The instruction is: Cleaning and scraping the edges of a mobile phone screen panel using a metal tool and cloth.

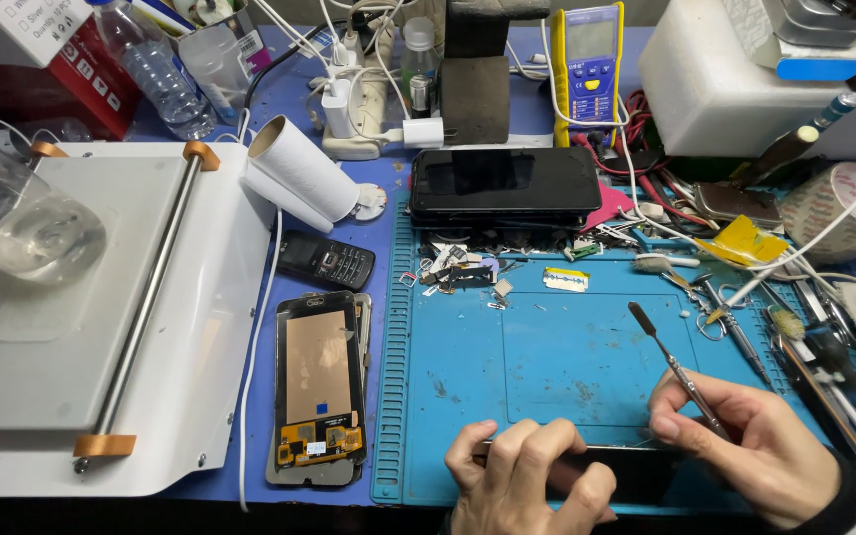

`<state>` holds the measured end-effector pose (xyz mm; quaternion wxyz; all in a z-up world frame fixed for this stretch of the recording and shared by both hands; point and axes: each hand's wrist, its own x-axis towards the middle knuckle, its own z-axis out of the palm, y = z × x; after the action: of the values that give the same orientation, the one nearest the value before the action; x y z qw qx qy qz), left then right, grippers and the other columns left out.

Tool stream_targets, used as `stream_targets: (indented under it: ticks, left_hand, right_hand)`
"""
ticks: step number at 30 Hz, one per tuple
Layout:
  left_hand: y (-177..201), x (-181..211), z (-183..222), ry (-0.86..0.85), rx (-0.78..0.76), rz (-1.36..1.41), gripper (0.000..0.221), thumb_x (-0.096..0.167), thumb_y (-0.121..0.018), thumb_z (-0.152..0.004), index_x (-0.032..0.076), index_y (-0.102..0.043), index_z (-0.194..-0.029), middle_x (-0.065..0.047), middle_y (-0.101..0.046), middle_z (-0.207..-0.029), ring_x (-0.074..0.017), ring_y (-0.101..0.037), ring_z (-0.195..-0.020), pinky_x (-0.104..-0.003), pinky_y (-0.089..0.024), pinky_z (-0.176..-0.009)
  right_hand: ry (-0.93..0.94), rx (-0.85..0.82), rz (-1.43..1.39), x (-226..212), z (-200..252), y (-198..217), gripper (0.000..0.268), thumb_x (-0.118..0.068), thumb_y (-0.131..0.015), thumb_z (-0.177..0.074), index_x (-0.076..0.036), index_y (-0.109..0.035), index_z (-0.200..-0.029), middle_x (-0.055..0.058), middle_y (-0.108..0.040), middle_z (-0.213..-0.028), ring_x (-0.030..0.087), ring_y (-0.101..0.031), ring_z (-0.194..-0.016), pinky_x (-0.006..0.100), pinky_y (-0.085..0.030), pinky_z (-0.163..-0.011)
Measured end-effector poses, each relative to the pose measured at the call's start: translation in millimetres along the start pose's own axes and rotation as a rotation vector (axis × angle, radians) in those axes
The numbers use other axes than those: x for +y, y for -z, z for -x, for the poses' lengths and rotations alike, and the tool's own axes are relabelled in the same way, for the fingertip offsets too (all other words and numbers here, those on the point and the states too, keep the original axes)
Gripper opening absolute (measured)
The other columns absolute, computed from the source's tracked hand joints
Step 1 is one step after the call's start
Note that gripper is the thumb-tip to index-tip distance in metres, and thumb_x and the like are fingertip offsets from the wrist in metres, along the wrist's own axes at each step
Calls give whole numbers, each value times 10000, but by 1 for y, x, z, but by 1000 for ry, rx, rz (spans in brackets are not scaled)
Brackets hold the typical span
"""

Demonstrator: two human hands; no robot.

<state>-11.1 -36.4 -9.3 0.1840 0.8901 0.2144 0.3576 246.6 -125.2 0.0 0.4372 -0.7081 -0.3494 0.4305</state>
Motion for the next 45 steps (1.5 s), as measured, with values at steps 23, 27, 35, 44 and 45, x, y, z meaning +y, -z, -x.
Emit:
stream_targets:
  ticks: [23, 27, 35, 44, 45]
  left_hand:
    - [12, -4, -20, -94, 121, -159, 160, 361, -748, -981, 218, -724, -1048, -1, -638, -1182, -188, -581, -1081, -554, -288, -1048]
    - [4, -4, -19, -62, 79, -167, 125, 334, -763, -976, 215, -742, -1006, 8, -650, -1179, -182, -592, -1089, -544, -284, -1051]
    - [1, -5, -20, -58, 103, -167, 74, 274, -811, -946, 242, -766, -996, 44, -656, -1137, -173, -610, -1071, -539, -319, -1044]
    - [2, -7, -22, -50, 80, -172, 109, 250, -825, -939, 228, -756, -1021, 33, -667, -1133, -180, -624, -1078, -545, -350, -1027]
    - [2, -7, -22, -49, 80, -172, 109, 250, -825, -939, 228, -756, -1021, 33, -667, -1133, -180, -624, -1078, -545, -350, -1027]
  right_hand:
    - [515, 216, 685, -65, -21, -18, 118, -5, -829, -821, 8, -799, -934, 54, -653, -792, 119, -421, -489, 242, -334, -449]
    - [520, 163, 665, -56, -24, -16, 210, 64, -828, -858, 41, -791, -1064, 80, -687, -834, 105, -422, -505, 220, -315, -437]
    - [601, 182, 715, -47, -28, -10, 201, 58, -926, -886, 128, -756, -966, 155, -715, -811, 140, -469, -504, 234, -373, -476]
    - [614, 118, 692, -52, -26, -19, 210, 154, -844, -898, 149, -754, -1088, 198, -726, -974, 152, -526, -580, 222, -385, -502]
    - [615, 117, 692, -50, -27, -17, 210, 154, -844, -898, 149, -754, -1088, 198, -726, -974, 152, -526, -580, 222, -385, -502]
